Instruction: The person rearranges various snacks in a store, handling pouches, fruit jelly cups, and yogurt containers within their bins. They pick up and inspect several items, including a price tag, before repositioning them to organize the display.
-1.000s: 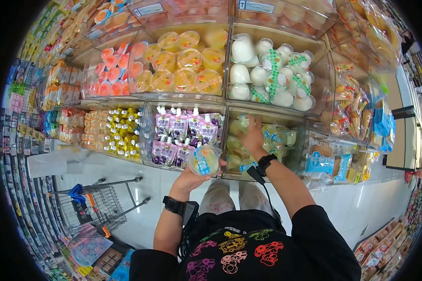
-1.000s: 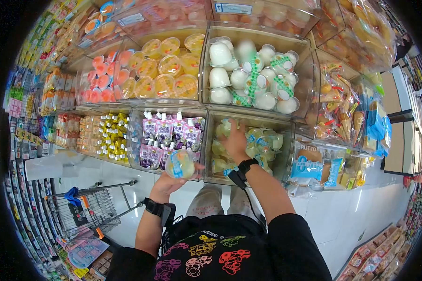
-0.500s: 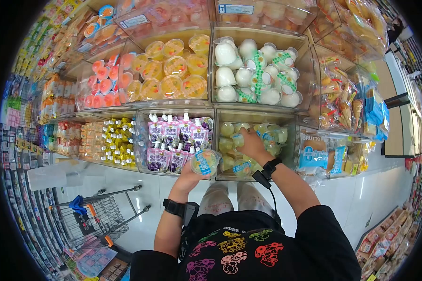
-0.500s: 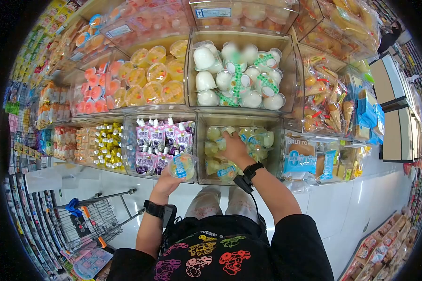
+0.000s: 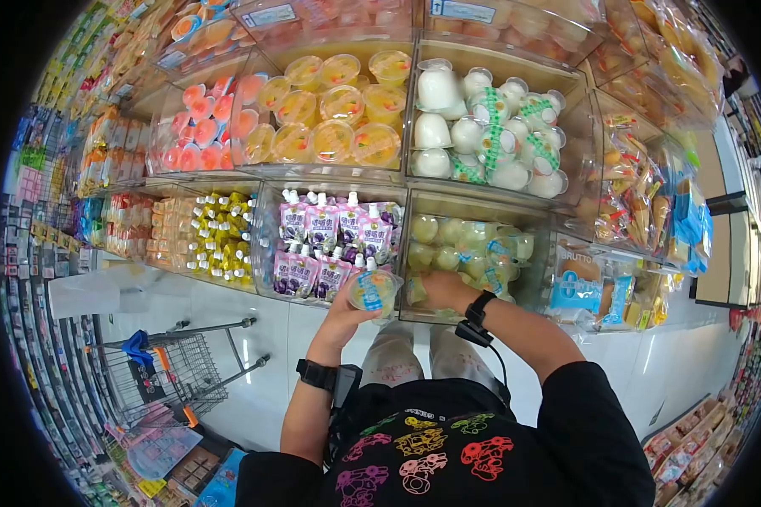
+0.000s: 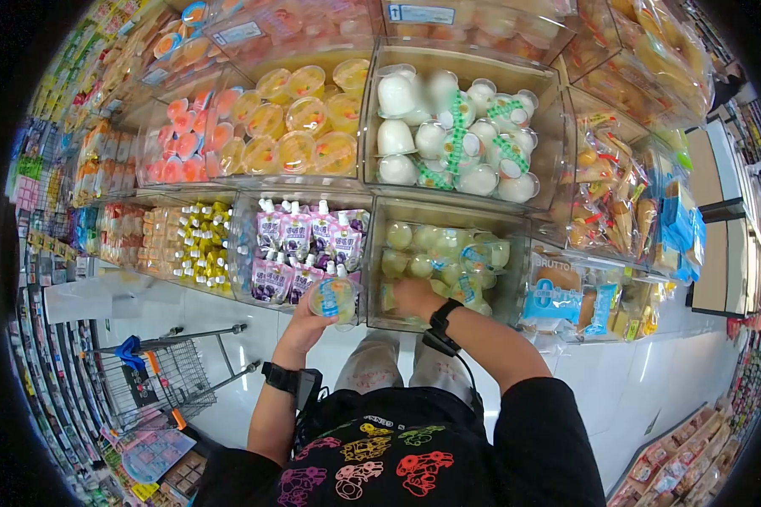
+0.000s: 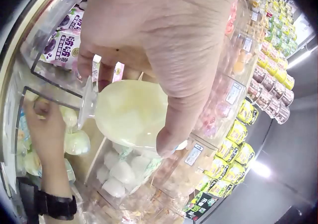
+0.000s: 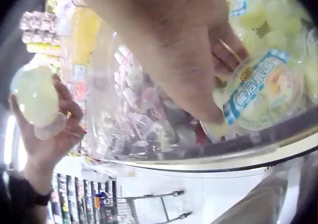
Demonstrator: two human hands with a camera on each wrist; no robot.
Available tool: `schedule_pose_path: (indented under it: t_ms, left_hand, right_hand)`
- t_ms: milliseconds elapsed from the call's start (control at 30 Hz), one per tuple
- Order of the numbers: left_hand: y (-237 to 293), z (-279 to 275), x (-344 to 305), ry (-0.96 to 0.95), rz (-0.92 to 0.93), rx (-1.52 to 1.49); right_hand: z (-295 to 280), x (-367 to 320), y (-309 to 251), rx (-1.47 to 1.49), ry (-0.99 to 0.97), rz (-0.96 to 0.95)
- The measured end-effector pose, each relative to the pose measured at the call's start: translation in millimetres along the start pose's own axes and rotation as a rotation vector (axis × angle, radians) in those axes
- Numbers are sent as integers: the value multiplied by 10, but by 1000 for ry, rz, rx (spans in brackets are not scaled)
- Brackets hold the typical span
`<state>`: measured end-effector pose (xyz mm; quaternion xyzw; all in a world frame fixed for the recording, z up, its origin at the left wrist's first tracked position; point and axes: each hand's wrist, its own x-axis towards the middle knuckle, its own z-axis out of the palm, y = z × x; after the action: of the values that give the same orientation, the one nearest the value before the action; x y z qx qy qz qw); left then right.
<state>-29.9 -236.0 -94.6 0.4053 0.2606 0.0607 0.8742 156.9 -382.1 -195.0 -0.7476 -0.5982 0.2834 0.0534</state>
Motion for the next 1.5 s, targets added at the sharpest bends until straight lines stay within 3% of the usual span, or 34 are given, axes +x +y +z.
schedule_pose_path:
  t_ms: [33, 167, 233, 367, 433, 533, 600, 667, 700, 767, 800, 867, 1000, 1067, 1233, 1300, 1433, 1500]
  left_hand:
    - [0, -9, -8, 5, -10, 51]
    - [-79, -70, -52, 26, -17, 93]
    - [-111, -97, -80, 79, -34, 95]
    - [-87, -99, -111, 79, 12, 59]
    - [-19, -80, -89, 103, 5, 85]
    - [1, -103, -58, 117, 8, 47]
    - [-10, -114, -40, 120, 10, 42]
    - [-24, -109, -11, 117, 12, 37]
    - [-28, -105, -3, 113, 8, 28]
    - [-41, -106, 5, 113, 4, 17]
    - [-49, -116, 17, 112, 4, 15]
    - [-57, -126, 13, 119, 4, 13]
    - [-28, -106, -17, 73, 8, 110]
    - [-30, -118, -78, 68, -3, 166]
    - [-55, -105, -104, 120, -62, 107]
    - [-52, -124, -95, 106, -58, 116]
    - [-57, -170, -71, 73, -51, 125]
    - [-57, -185, -63, 86, -51, 126]
  right_hand:
    - [97, 37, 8, -20, -170, 25]
    - [378, 211, 19, -38, -130, 196]
    - [398, 283, 90, 71, -283, 257]
    - [148, 222, 190, 93, -310, 171]
    - [-221, 145, 81, 171, -535, 128]
    - [51, 179, 217, 134, -546, 242]
    - [140, 180, 323, 205, -607, 204]
    - [62, 136, 297, 410, -375, 237]
    - [64, 120, 294, 406, -378, 238]
    - [86, 93, 259, -19, -289, 19]
    - [-3, 124, 219, -23, -291, 14]
    - [-265, 200, 83, 57, 261, 140]
    - [-107, 510, 135, -67, 237, 79]
    - [-113, 570, 193, 97, 50, 178]
    - [-123, 705, 504, 260, 71, 180]
    - [-190, 752, 555, 344, -130, 12]
    - [117, 820, 575, 345, -104, 97]
    - [58, 684, 376, -55, 91, 102]
